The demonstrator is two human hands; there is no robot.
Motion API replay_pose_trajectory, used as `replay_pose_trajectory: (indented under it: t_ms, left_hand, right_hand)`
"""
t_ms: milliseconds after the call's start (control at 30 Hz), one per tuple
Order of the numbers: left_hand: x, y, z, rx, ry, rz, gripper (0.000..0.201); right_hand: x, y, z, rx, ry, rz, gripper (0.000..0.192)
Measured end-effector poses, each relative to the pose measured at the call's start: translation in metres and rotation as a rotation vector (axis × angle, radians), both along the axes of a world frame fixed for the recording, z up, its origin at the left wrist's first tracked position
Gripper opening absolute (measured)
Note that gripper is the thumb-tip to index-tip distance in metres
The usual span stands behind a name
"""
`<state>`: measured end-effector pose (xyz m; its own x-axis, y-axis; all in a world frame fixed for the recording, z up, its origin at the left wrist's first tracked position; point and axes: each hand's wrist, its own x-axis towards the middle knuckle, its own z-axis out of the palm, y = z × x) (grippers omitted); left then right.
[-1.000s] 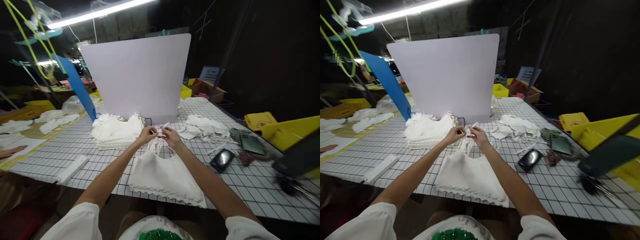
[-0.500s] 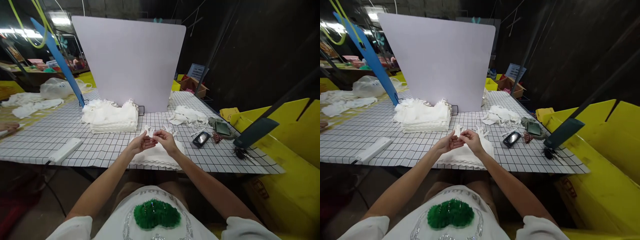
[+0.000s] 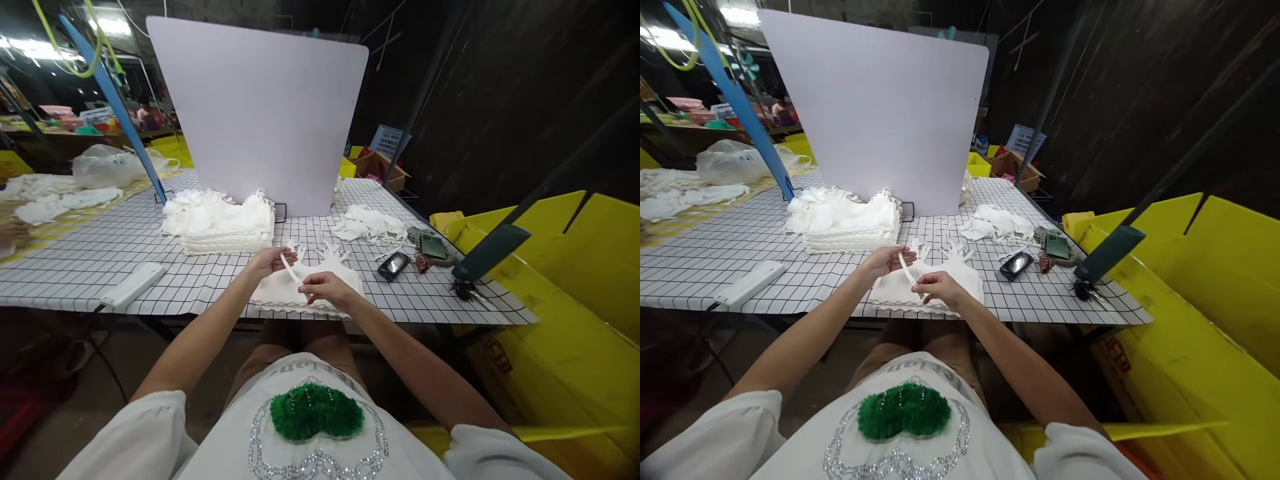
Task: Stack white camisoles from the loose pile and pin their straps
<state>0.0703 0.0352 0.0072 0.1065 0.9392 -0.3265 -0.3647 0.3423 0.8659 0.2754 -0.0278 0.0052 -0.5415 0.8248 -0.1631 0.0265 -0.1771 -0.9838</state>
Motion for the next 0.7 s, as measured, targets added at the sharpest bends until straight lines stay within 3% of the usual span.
replay_pose_trajectory:
  t_ms: [200, 467, 700]
  left_hand:
    - [-0.013, 0.041, 0.006, -0.01, 0.041, -0.036, 0.005]
    - [-0.023, 0.064, -0.006, -0.039, 0.102, -0.132, 0.012]
    - [-0.06, 0.073, -0.011, 0.088, 0.177, 0.071, 0.018]
  right_hand:
    - [0.008, 0.008, 0.014, -0.058, 0.035, 0.079, 0.029]
    - [0.0, 0.054, 0.027, -0.118, 0.172, -0.069, 0.033]
    - [-0.024, 0.097, 0.018, -0.118, 0.195, -0.182, 0.035]
